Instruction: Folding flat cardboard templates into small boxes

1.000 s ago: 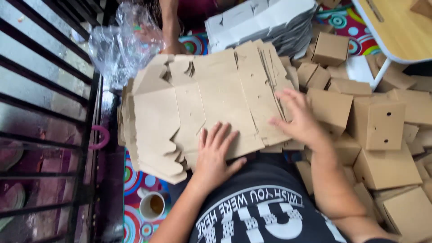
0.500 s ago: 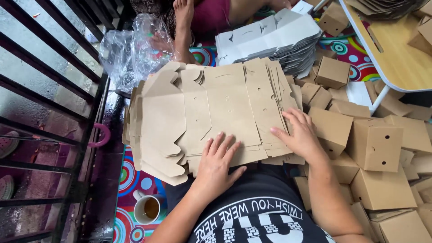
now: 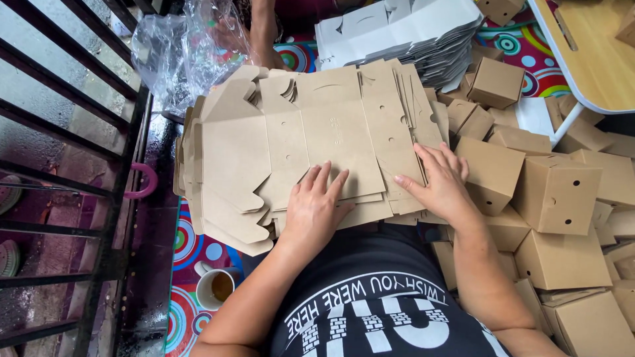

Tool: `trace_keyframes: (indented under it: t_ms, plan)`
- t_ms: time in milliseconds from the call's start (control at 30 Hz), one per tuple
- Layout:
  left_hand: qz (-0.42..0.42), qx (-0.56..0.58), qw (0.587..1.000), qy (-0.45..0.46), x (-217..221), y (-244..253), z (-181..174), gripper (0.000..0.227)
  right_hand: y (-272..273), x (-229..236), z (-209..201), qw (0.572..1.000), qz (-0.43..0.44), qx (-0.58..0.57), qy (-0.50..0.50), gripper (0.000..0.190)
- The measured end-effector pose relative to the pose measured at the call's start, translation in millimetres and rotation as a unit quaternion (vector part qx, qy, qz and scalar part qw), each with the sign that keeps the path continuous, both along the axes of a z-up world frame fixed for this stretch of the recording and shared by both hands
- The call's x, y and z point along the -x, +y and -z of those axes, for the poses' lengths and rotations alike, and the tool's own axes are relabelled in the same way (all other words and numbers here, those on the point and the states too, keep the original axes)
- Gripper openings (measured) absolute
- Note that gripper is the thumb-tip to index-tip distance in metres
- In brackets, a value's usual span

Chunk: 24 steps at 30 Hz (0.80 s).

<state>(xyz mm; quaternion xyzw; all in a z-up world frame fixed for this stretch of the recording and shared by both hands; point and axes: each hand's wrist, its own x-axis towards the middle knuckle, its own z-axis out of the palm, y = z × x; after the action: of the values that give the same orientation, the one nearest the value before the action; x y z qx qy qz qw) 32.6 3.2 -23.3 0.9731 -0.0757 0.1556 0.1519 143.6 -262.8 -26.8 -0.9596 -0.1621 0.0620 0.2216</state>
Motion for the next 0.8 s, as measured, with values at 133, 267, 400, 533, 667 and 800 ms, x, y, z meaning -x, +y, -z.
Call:
trace_keyframes:
  t_ms: [133, 267, 400, 533, 667, 800]
  plan:
    - [0.008, -0.024, 1.0, -0.013, -10.7, 2.7, 6.5, 0.057, -2.1, 1.9, -6.2, 1.0, -0.006, -0.018, 0.004, 0.081]
    - [0.005, 0.023, 1.0, -0.016, -9.5, 10.3, 1.8, 0.037, -6.0, -0.6, -1.9, 0.999, 0.0, -0.032, 0.013, 0.077]
    - [0.03, -0.027, 0.999, -0.025, -3.0, 6.2, -8.0, 0.046, -2.9, 2.3, -6.6, 1.0, 0.005, -0.028, 0.005, 0.081]
    - [0.013, 0.007, 1.0, -0.015, -3.1, 6.6, -10.6, 0.057, -3.6, -1.9, 8.6, 0.994, 0.022, -0.107, -0.013, 0.069]
    - [0.013, 0.02, 1.0, -0.011, -2.1, 7.3, -9.7, 0.065, -9.9, -4.1, 17.7, 0.989, 0.028, -0.143, -0.033, 0.054]
    - [0.02, 0.069, 0.997, 0.002, 6.7, 5.5, -19.5, 0.072, -11.0, 0.6, 7.4, 0.987, 0.029, -0.155, -0.033, 0.047]
